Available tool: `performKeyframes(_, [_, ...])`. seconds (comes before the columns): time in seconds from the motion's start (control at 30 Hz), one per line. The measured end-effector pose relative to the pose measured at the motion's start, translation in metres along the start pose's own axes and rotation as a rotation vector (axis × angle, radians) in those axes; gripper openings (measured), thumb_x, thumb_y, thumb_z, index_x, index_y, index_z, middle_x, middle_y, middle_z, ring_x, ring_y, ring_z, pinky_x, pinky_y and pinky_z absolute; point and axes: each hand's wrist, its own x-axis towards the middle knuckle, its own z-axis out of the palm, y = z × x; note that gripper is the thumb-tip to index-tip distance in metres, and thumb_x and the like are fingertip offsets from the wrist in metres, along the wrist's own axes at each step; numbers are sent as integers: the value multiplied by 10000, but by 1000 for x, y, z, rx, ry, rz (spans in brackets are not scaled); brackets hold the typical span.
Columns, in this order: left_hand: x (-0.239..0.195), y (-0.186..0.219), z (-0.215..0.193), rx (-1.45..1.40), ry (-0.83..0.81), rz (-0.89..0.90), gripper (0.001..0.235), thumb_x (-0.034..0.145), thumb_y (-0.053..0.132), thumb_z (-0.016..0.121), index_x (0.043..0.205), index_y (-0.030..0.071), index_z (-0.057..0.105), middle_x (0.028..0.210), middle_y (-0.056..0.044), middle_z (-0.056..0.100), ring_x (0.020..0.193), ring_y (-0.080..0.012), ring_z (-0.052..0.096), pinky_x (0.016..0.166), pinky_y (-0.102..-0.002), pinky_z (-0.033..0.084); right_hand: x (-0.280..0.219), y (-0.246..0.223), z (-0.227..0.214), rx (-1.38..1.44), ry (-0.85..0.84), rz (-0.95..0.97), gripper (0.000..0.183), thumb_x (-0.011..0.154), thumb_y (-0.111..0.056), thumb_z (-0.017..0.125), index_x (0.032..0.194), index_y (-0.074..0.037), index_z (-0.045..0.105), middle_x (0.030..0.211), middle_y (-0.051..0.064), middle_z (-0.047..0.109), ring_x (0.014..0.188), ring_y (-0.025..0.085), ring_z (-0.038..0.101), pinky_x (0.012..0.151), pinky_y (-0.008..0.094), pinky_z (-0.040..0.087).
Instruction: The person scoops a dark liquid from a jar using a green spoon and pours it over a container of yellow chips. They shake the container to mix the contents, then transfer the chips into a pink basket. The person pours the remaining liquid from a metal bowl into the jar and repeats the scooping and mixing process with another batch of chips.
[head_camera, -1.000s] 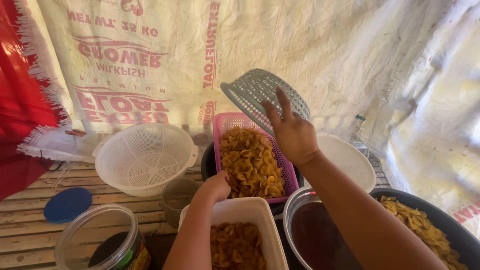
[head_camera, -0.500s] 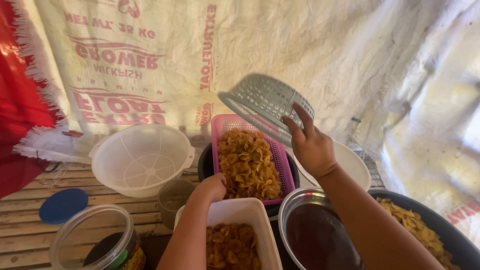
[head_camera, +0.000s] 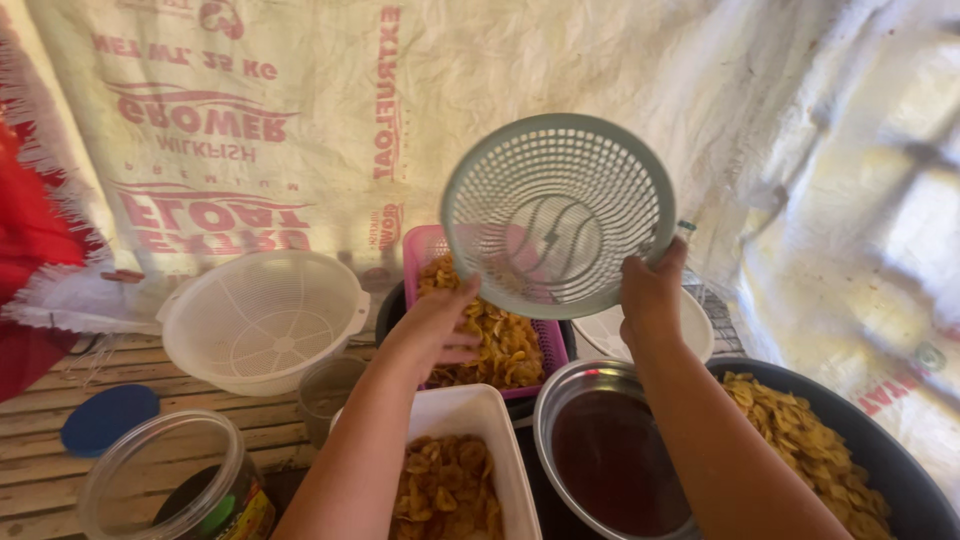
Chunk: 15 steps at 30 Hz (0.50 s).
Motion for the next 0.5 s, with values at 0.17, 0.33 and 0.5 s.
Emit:
performKeyframes(0.17, [-36,29,31,-443,42,152,488,964,147,540,1424,31,430,1258,-224,676,1015,-317,764,750,-385,616,-33,-42,-50,51,-322,364,550,941,-287,588,1448,-102,481,1312,131,617,1005,273,663,826,399,547])
performKeyframes(0.33, [-64,39,-19,-443,128,254,411,956,98,498,1358,31,449,1277,-202,646,1045,-341,733,779,-434,610,-33,-2,-172,-1123,-401,212,762,985,-648,475,1398,-23,616,1193,237,756,1036,286,737,926,411,565])
performKeyframes(0.5, [-119,54,-94,-322,258,339,423,945,101,531,1363,70,471,1298,-164,659,1082,-332,713,841,-472,583,-76,76,-252,-1153,-414,806,703,976,-634,533,1373,-55,566,883,188,722,660,247,671,583,371,539])
